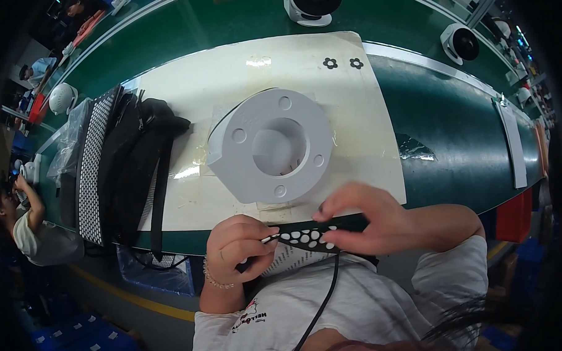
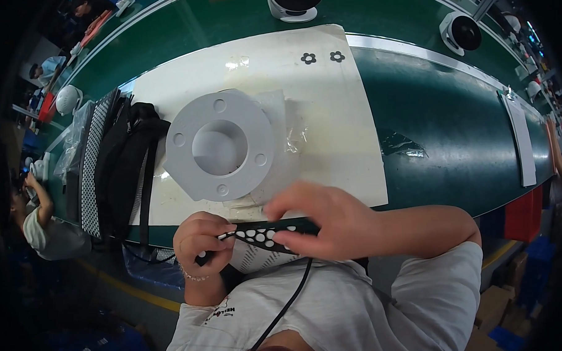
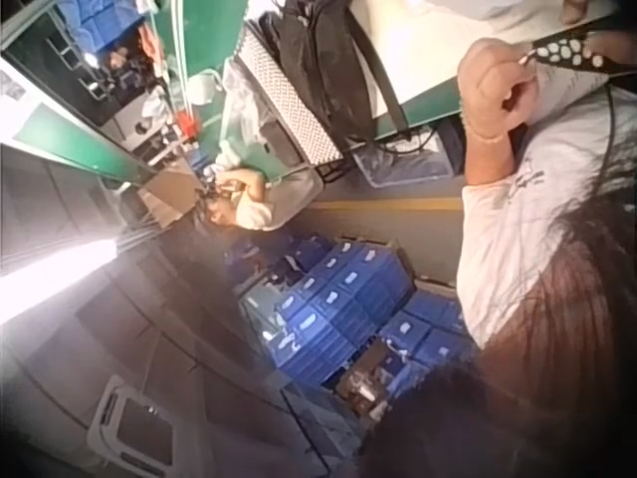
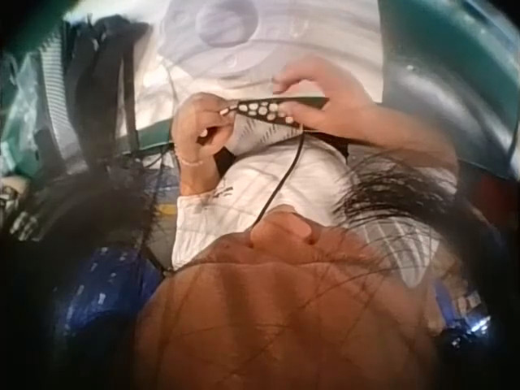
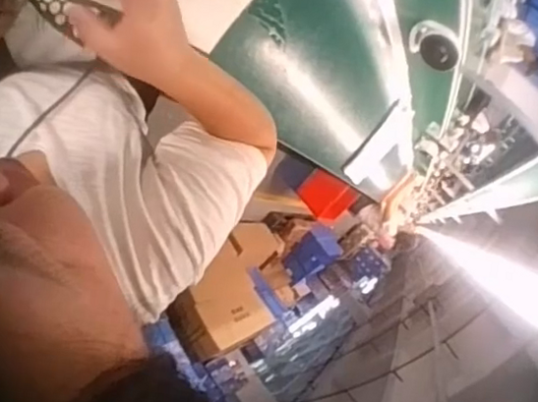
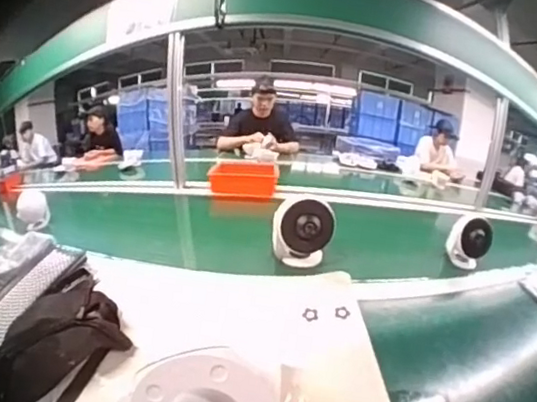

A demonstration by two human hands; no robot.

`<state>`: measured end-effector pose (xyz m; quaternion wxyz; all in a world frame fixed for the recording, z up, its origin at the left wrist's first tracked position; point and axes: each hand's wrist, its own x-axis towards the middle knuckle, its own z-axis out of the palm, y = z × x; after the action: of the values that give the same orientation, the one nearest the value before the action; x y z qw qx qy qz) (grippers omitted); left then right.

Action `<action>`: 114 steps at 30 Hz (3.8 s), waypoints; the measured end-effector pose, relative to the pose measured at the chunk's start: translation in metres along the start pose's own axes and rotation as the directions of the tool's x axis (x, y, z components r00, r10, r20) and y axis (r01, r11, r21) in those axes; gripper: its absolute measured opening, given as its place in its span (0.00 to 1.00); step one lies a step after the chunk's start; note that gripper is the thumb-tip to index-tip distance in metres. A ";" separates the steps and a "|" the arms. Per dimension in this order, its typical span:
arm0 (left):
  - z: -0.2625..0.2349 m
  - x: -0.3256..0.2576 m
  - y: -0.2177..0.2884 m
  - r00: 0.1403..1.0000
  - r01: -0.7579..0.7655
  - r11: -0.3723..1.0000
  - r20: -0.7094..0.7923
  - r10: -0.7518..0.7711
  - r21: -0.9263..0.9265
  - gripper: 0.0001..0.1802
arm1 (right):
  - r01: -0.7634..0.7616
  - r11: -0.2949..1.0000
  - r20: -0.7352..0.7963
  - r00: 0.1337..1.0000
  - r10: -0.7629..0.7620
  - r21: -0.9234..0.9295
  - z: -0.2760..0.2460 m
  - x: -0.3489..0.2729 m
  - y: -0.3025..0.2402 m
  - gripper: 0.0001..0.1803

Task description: Assembling various components onto a security camera housing on a production line.

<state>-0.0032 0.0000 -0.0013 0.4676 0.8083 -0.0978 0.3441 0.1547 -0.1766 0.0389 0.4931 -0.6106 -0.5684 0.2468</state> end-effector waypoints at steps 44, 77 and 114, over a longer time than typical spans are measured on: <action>-0.001 0.001 -0.004 0.999 0.007 0.999 0.050 -0.008 0.033 0.12 | -0.153 0.927 0.099 0.987 0.127 0.341 -0.013 0.006 0.013 0.27; -0.006 0.001 -0.009 0.992 -0.031 0.999 0.122 0.029 0.010 0.13 | 0.447 0.564 -0.026 0.767 -0.641 -0.695 -0.025 0.087 -0.007 0.33; -0.005 0.003 -0.004 0.993 -0.034 0.999 0.117 0.031 0.026 0.11 | 0.299 0.400 0.152 0.920 -0.361 -0.866 -0.002 0.083 -0.050 0.29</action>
<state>-0.0011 0.0068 -0.0002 0.4442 0.8317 -0.1333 0.3052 0.1536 -0.1058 0.1057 0.1659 -0.6577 -0.7071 -0.1998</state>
